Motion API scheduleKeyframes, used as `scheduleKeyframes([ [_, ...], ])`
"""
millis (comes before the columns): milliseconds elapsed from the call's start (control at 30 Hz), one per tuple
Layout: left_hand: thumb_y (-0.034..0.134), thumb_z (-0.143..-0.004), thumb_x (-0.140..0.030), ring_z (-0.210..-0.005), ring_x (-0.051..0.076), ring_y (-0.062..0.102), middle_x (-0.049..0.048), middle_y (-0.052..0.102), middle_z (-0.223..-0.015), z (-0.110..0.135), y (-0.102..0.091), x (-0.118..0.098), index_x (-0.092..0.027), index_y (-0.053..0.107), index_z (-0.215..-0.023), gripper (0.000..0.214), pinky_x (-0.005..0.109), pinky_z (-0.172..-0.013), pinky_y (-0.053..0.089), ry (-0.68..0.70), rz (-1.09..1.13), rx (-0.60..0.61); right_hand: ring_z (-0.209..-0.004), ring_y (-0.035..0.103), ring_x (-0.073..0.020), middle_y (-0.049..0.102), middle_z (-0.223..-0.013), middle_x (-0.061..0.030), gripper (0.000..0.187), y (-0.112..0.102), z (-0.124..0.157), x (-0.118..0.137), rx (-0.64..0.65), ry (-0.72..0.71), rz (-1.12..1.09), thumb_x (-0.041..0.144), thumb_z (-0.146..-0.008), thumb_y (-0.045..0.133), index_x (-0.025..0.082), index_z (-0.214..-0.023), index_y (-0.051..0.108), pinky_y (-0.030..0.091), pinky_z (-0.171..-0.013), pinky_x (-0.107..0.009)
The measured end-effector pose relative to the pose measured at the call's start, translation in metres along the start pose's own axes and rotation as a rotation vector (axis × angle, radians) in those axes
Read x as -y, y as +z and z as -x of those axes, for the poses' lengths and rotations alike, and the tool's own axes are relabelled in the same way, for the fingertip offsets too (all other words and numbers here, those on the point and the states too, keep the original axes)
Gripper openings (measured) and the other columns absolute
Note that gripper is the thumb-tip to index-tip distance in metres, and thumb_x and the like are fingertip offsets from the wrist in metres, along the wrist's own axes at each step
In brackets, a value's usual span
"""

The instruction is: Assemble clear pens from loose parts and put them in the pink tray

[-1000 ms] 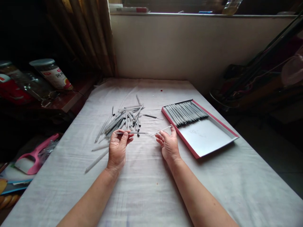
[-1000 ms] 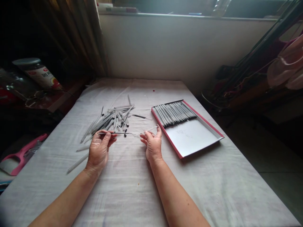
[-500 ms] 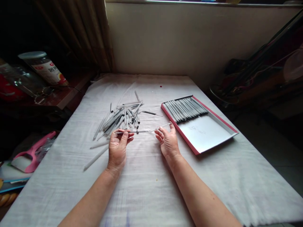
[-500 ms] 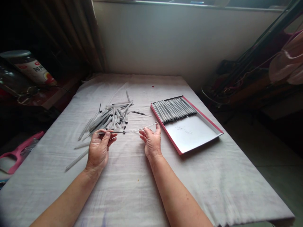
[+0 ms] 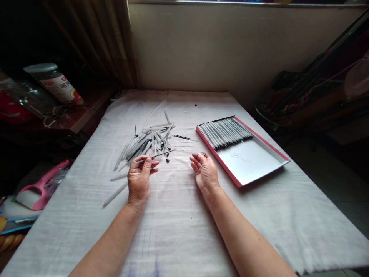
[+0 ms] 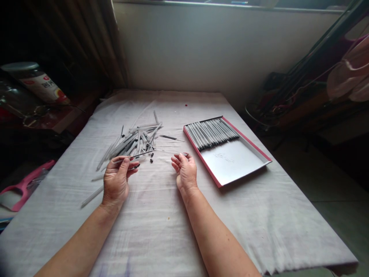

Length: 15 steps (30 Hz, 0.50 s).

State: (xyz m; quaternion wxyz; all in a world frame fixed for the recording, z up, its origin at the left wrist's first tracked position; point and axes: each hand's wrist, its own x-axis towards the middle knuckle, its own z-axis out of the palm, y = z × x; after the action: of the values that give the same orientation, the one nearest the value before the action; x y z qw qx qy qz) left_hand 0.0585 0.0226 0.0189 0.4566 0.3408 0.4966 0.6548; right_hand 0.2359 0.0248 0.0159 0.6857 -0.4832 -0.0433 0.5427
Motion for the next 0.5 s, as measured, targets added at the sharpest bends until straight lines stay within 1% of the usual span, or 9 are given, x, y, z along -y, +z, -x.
scheduleKeyframes([
  [100, 0.079, -0.062, -0.043, -0.055, 0.011, 0.065, -0.0013, 0.068, -0.072, -0.005, -0.004, -0.004, -0.017, 0.060, -0.081, 0.038, 0.017, -0.045, 0.048, -0.024, -0.041, 0.016, -0.057, 0.064, -0.0088, 0.067, -0.065, 0.0047, 0.030, -0.003, -0.003, 0.002, 0.033, 0.041, -0.008, 0.023, -0.061, 0.076, 0.021, -0.080, 0.053, 0.049, -0.048, -0.014],
  [200, 0.080, -0.060, -0.043, -0.052, 0.010, 0.063, -0.0005, 0.069, -0.071, -0.009, -0.008, -0.008, -0.016, 0.061, -0.080, 0.038, 0.017, -0.044, 0.046, -0.026, -0.081, 0.038, -0.054, 0.062, -0.0080, 0.066, -0.064, 0.0047, 0.027, -0.006, -0.005, 0.003, 0.040, 0.072, -0.014, 0.023, -0.061, 0.076, 0.020, -0.078, 0.056, 0.047, -0.045, -0.014],
  [367, 0.079, -0.060, -0.044, -0.052, 0.011, 0.063, 0.0013, 0.070, -0.069, -0.012, -0.012, -0.010, -0.016, 0.063, -0.077, 0.036, 0.019, -0.045, 0.045, 0.000, -0.152, 0.034, -0.050, 0.058, -0.0077, 0.064, -0.063, 0.0051, 0.026, -0.006, -0.005, 0.002, 0.066, 0.045, 0.015, 0.025, -0.059, 0.076, 0.020, -0.077, 0.058, 0.044, -0.042, -0.015],
  [433, 0.080, -0.058, -0.044, -0.053, 0.012, 0.063, 0.0022, 0.071, -0.070, -0.014, -0.013, -0.011, -0.016, 0.064, -0.076, 0.037, 0.019, -0.045, 0.045, -0.048, -0.161, 0.067, -0.048, 0.055, -0.0069, 0.062, -0.061, 0.0057, 0.024, -0.006, -0.006, 0.003, 0.075, 0.054, 0.001, 0.025, -0.059, 0.075, 0.020, -0.075, 0.057, 0.041, -0.040, -0.015],
  [500, 0.081, -0.056, -0.045, -0.054, 0.012, 0.063, 0.0031, 0.071, -0.069, -0.016, -0.016, -0.013, -0.015, 0.064, -0.075, 0.039, 0.018, -0.045, 0.044, -0.121, -0.173, 0.133, -0.046, 0.052, -0.0061, 0.059, -0.059, 0.0063, 0.024, -0.007, -0.006, 0.005, 0.089, 0.073, -0.018, 0.024, -0.058, 0.074, 0.019, -0.072, 0.056, 0.038, -0.038, -0.015],
])
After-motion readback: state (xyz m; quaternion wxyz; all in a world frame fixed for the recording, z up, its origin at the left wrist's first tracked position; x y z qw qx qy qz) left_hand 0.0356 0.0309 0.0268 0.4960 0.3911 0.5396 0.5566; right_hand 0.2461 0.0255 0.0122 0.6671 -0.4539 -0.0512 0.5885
